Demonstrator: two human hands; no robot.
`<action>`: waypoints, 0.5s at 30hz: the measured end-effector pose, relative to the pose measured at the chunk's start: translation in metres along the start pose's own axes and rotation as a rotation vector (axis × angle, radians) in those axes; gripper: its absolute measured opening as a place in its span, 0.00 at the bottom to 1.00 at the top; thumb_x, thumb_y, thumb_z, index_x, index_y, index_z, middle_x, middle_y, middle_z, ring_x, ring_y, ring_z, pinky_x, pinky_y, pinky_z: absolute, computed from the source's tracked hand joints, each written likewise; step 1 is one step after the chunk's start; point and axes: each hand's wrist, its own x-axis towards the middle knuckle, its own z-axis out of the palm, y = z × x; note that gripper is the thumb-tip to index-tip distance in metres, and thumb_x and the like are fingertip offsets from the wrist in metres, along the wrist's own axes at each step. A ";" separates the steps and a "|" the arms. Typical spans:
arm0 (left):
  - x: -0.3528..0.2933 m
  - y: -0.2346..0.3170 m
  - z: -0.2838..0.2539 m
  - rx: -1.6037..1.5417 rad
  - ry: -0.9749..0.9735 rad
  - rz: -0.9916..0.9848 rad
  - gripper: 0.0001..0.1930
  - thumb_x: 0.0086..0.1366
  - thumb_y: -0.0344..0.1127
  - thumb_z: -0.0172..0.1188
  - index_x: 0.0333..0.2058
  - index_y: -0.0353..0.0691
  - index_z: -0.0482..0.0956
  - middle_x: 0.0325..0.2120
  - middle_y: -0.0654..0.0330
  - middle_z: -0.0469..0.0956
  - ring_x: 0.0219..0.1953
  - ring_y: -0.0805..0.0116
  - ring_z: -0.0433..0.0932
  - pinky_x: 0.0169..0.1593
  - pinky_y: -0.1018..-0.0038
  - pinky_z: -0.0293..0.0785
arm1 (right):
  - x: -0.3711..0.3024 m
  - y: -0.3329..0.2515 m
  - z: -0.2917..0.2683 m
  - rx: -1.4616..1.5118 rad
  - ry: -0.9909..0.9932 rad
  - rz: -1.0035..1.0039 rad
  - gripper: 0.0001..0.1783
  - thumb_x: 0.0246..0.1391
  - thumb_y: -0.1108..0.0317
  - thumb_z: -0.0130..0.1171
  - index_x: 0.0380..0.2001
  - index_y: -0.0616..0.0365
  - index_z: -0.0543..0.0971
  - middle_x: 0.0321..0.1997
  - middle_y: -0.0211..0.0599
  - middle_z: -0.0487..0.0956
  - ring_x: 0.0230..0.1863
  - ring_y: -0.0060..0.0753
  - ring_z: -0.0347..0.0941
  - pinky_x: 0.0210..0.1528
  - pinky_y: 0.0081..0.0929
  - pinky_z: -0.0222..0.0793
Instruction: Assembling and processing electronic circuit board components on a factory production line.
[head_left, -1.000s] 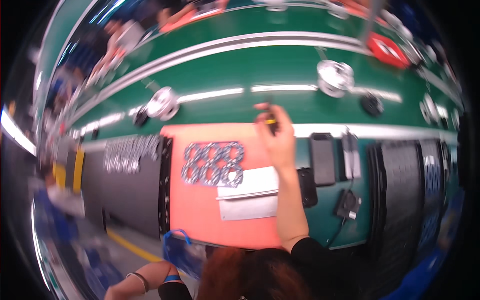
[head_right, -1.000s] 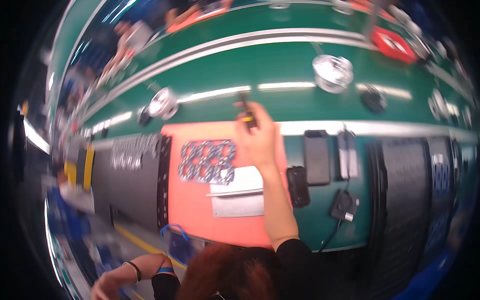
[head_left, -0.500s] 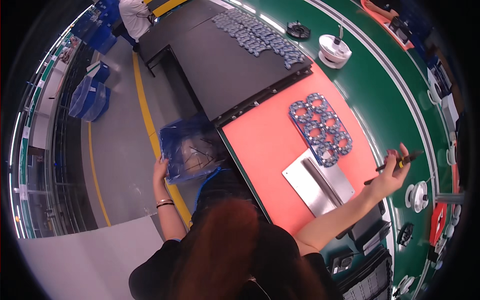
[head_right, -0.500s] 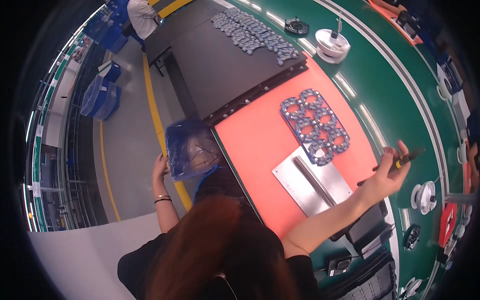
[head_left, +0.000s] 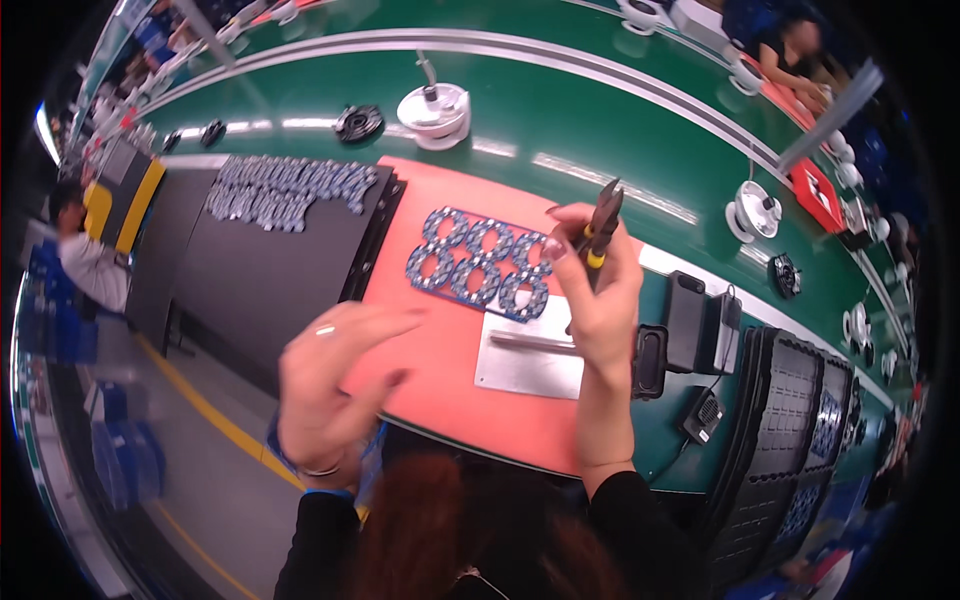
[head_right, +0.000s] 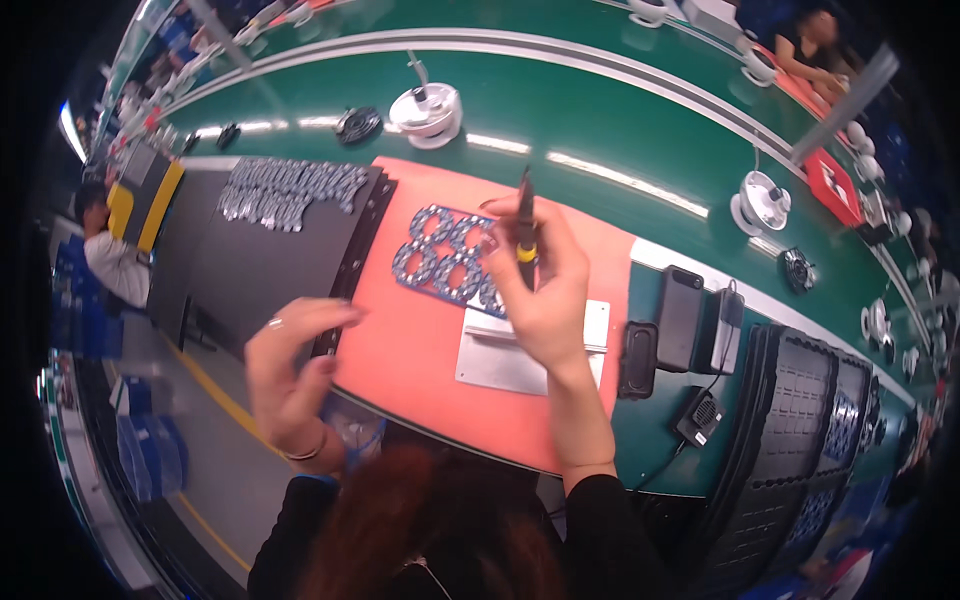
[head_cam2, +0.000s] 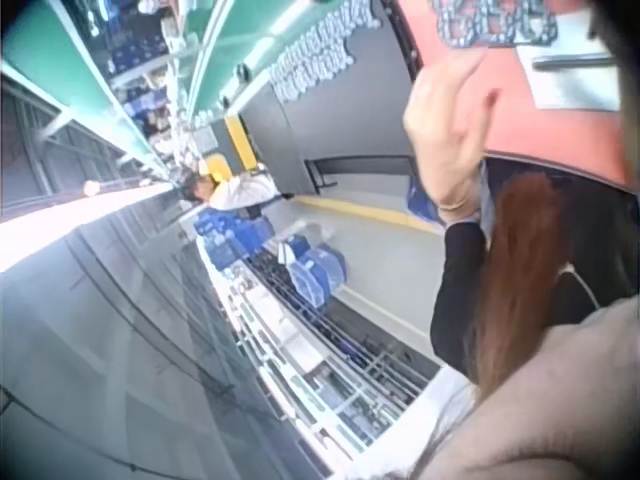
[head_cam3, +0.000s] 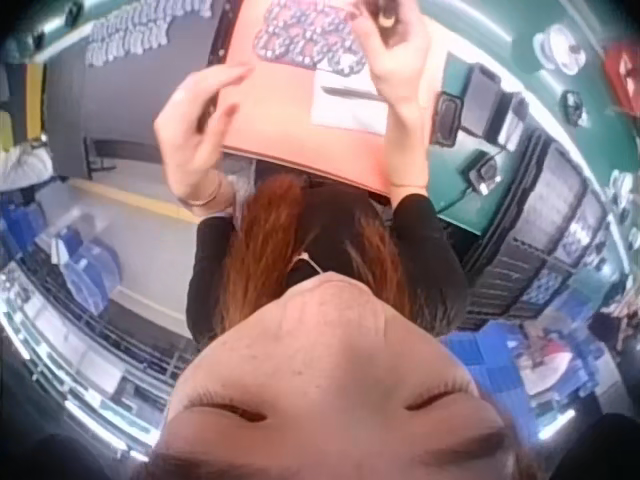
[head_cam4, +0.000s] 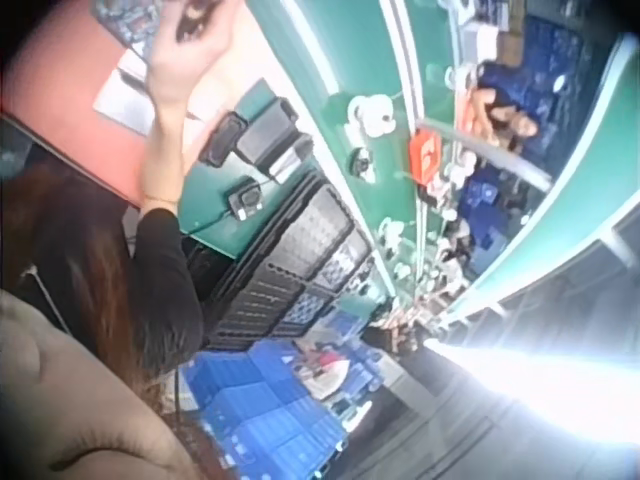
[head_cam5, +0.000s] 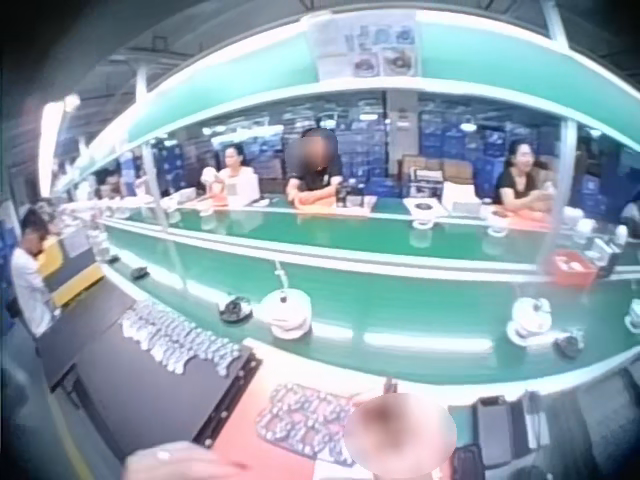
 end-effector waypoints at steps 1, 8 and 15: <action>0.019 -0.008 0.016 0.003 -0.084 0.105 0.18 0.53 0.29 0.68 0.45 0.34 0.81 0.40 0.49 0.82 0.40 0.49 0.81 0.46 0.63 0.77 | 0.000 -0.005 -0.002 -0.071 0.011 -0.043 0.14 0.58 0.77 0.61 0.48 0.63 0.76 0.39 0.29 0.75 0.37 0.17 0.69 0.42 0.17 0.67; 0.093 0.001 0.110 -0.116 -0.356 0.234 0.26 0.54 0.44 0.74 0.46 0.36 0.75 0.36 0.54 0.80 0.39 0.56 0.81 0.40 0.66 0.77 | 0.008 -0.011 -0.030 -0.097 0.281 -0.085 0.12 0.60 0.75 0.61 0.46 0.63 0.75 0.36 0.31 0.75 0.35 0.17 0.69 0.39 0.17 0.66; 0.114 -0.016 0.161 -0.297 -0.449 0.132 0.28 0.53 0.45 0.76 0.44 0.34 0.74 0.31 0.55 0.77 0.30 0.63 0.80 0.34 0.70 0.76 | 0.018 0.008 -0.049 -0.162 0.473 -0.083 0.10 0.61 0.76 0.59 0.45 0.63 0.73 0.34 0.30 0.73 0.31 0.16 0.67 0.34 0.16 0.65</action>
